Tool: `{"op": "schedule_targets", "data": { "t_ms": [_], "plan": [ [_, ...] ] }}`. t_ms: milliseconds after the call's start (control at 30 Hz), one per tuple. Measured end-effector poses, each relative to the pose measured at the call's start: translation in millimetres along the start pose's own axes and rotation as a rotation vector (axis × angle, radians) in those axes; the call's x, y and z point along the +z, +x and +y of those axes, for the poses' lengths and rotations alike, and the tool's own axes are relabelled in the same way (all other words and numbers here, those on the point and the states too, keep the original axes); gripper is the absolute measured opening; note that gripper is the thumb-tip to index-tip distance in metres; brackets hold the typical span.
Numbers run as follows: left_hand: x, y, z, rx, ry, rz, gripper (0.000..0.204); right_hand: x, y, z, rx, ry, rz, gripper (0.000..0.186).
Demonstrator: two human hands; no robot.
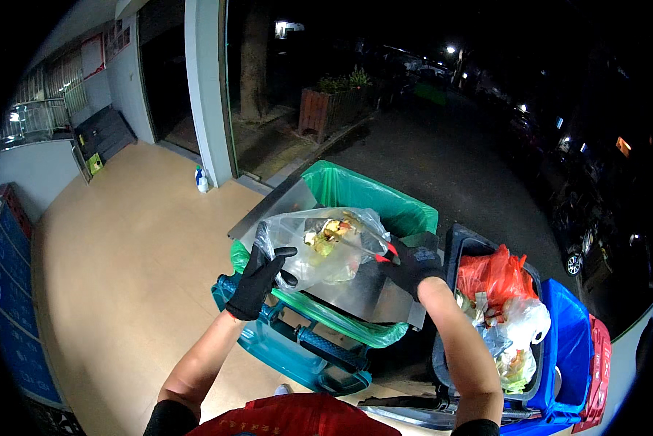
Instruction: The person sorts waste into multiple recycling bins using tongs. They open plastic bags, separate food scraps and recyclables, and place items into green, blue, and red bins. A second person arrives and hands over a cardboard box and a blue bag, which the person also empties into the bins.
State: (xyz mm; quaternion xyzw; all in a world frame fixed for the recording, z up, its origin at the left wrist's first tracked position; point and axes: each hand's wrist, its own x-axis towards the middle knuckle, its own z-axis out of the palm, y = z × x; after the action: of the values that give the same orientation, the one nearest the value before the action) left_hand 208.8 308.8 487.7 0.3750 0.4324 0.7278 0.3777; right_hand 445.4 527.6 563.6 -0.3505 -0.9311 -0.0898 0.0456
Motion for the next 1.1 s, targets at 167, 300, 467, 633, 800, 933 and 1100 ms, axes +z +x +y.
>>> {"op": "schedule_targets", "data": {
  "t_ms": [167,300,467,633,800,933,1100],
  "plan": [
    [13.0,15.6,-2.7,0.014,0.005,-0.035,0.069,-4.0,-49.6,43.9,-0.155,0.297,-0.073,0.048],
    [25.0,41.0,5.6,0.005,0.002,-0.054,0.056,-38.1,-109.1,59.3,-0.100,0.399,-0.054,0.043],
    [28.1,109.8,13.7,0.215,0.400,-0.257,0.037,-55.7,-154.7,66.0,-0.122,0.443,-0.104,0.046],
    [108.8,183.4,31.0,-0.131,-0.473,-0.060,0.026,-6.2,-171.0,47.5,-0.095,0.442,-0.121,0.055],
    [150.7,198.9,38.9,-0.146,-0.610,-0.118,0.018,41.3,-132.6,-17.6,-0.130,0.206,-0.083,0.070],
    [158.2,208.7,35.2,-0.139,-0.656,-0.130,0.019,52.7,-99.7,-51.8,-0.168,0.137,-0.065,0.061],
    [146.8,227.7,41.9,-0.133,-0.693,-0.040,0.020,90.9,-84.5,-45.3,-0.250,-0.007,0.005,0.051]
  ]
}}
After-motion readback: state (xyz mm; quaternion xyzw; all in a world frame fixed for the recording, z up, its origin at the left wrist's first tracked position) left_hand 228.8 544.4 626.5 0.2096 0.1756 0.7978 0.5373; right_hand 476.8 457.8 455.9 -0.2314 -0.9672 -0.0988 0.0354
